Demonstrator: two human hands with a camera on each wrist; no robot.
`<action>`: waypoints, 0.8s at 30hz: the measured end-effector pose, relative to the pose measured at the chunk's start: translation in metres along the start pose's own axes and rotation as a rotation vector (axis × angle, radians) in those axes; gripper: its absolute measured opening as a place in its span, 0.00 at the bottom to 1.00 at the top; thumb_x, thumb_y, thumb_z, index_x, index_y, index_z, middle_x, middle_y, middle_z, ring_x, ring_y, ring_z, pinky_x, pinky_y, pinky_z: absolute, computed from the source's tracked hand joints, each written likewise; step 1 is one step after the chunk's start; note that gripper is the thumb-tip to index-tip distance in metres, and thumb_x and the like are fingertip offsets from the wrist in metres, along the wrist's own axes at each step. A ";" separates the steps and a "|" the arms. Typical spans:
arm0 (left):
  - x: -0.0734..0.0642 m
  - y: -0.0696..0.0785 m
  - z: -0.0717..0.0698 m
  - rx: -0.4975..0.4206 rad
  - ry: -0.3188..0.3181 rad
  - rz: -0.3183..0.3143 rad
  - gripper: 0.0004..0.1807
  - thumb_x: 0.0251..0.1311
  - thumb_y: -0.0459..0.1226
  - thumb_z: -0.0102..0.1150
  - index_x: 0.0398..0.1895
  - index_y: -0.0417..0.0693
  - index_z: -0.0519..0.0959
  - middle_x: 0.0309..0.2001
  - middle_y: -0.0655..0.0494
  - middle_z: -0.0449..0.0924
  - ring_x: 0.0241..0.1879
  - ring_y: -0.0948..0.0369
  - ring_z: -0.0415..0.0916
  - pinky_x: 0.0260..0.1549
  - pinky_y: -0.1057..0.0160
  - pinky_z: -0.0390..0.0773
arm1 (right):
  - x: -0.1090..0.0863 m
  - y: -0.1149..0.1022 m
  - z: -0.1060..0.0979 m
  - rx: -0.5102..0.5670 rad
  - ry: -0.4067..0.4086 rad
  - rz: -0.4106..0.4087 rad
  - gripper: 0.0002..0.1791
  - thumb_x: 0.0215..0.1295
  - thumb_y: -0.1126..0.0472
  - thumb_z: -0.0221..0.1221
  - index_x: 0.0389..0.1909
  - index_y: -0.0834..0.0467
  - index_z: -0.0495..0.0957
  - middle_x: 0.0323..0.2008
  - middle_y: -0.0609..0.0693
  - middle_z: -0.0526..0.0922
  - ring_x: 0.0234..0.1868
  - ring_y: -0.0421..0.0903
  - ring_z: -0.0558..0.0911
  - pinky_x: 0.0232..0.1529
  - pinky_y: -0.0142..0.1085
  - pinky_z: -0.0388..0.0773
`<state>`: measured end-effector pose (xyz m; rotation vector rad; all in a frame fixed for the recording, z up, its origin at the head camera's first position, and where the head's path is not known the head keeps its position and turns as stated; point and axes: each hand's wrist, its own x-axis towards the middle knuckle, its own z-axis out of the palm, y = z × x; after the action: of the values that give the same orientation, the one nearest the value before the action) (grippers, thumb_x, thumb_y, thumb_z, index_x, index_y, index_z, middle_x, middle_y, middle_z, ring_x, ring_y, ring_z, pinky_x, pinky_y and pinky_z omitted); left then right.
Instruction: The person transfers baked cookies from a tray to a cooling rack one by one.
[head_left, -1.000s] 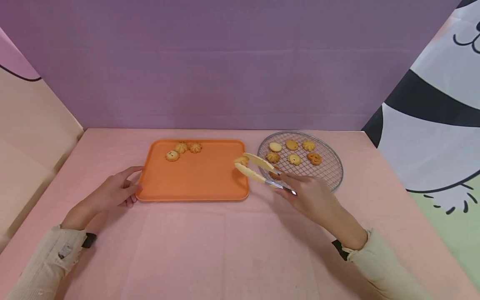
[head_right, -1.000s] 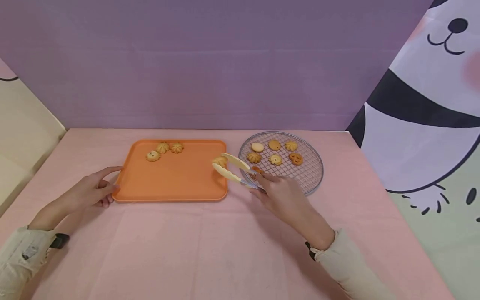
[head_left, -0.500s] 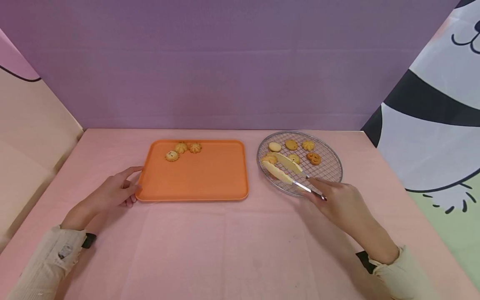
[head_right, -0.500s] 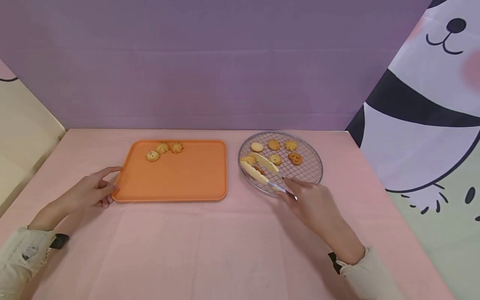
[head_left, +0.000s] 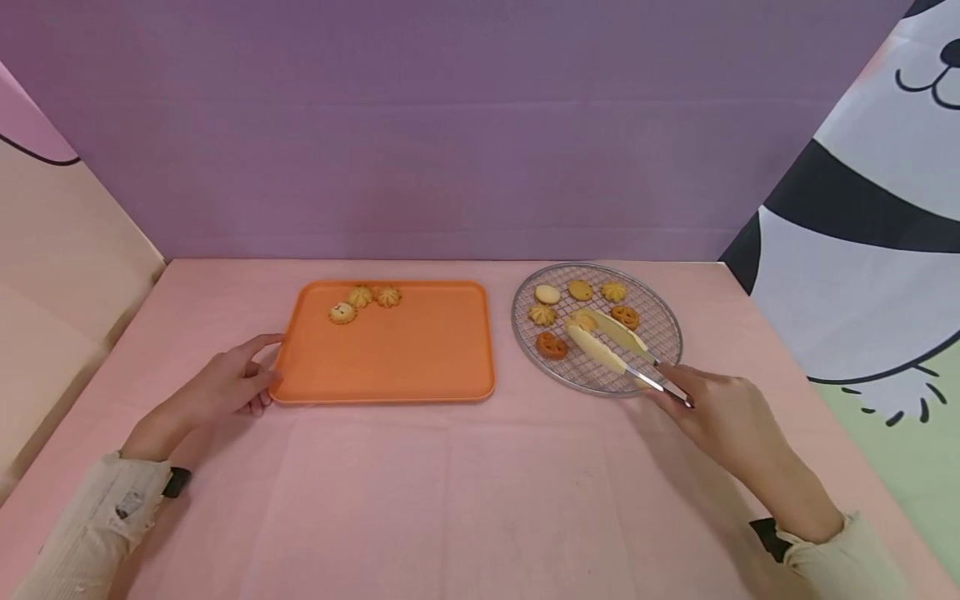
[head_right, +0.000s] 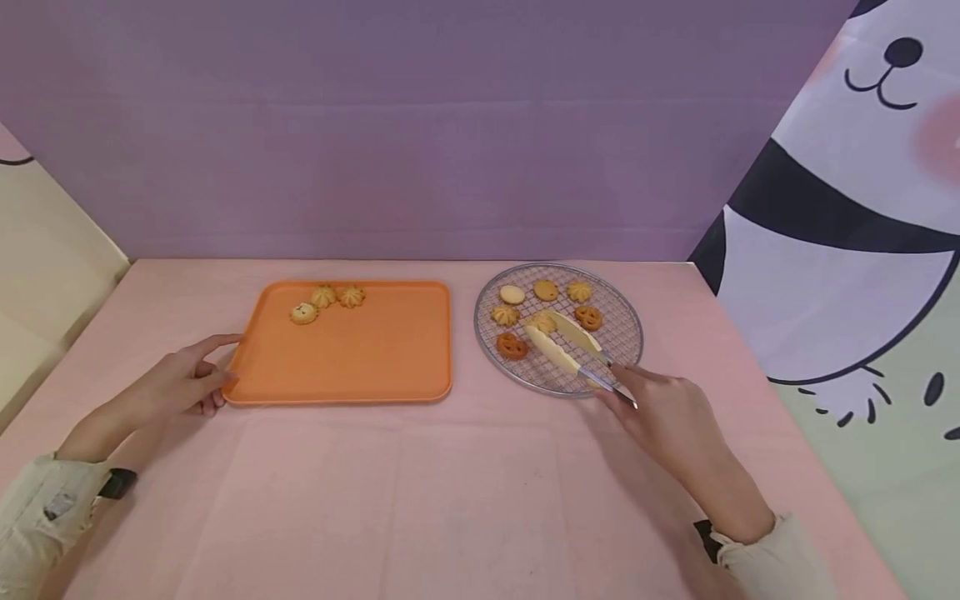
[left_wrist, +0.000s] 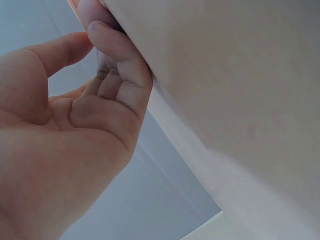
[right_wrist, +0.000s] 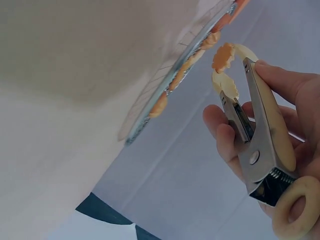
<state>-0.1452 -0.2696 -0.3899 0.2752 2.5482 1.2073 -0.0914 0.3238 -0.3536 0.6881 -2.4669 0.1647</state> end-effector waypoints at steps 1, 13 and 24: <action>0.000 0.000 0.000 -0.003 0.001 0.001 0.36 0.70 0.32 0.55 0.77 0.40 0.51 0.25 0.49 0.77 0.24 0.56 0.76 0.23 0.63 0.82 | -0.001 0.001 0.000 0.005 -0.011 0.009 0.16 0.50 0.60 0.73 0.39 0.63 0.85 0.30 0.57 0.87 0.23 0.53 0.85 0.22 0.49 0.80; 0.000 -0.001 0.000 0.001 0.011 0.021 0.35 0.70 0.31 0.55 0.76 0.40 0.53 0.25 0.49 0.77 0.24 0.57 0.75 0.22 0.63 0.81 | -0.012 0.006 -0.005 -0.014 -0.084 0.056 0.19 0.48 0.60 0.74 0.42 0.62 0.86 0.28 0.56 0.87 0.20 0.50 0.82 0.20 0.50 0.77; 0.000 -0.001 0.000 0.011 0.003 0.011 0.35 0.70 0.32 0.55 0.76 0.40 0.52 0.25 0.49 0.77 0.24 0.56 0.75 0.23 0.64 0.82 | -0.020 0.007 -0.007 -0.019 -0.138 0.096 0.20 0.49 0.59 0.74 0.43 0.63 0.86 0.28 0.58 0.87 0.19 0.48 0.80 0.19 0.48 0.76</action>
<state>-0.1457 -0.2700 -0.3907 0.2905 2.5599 1.1997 -0.0771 0.3403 -0.3585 0.5909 -2.6318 0.1340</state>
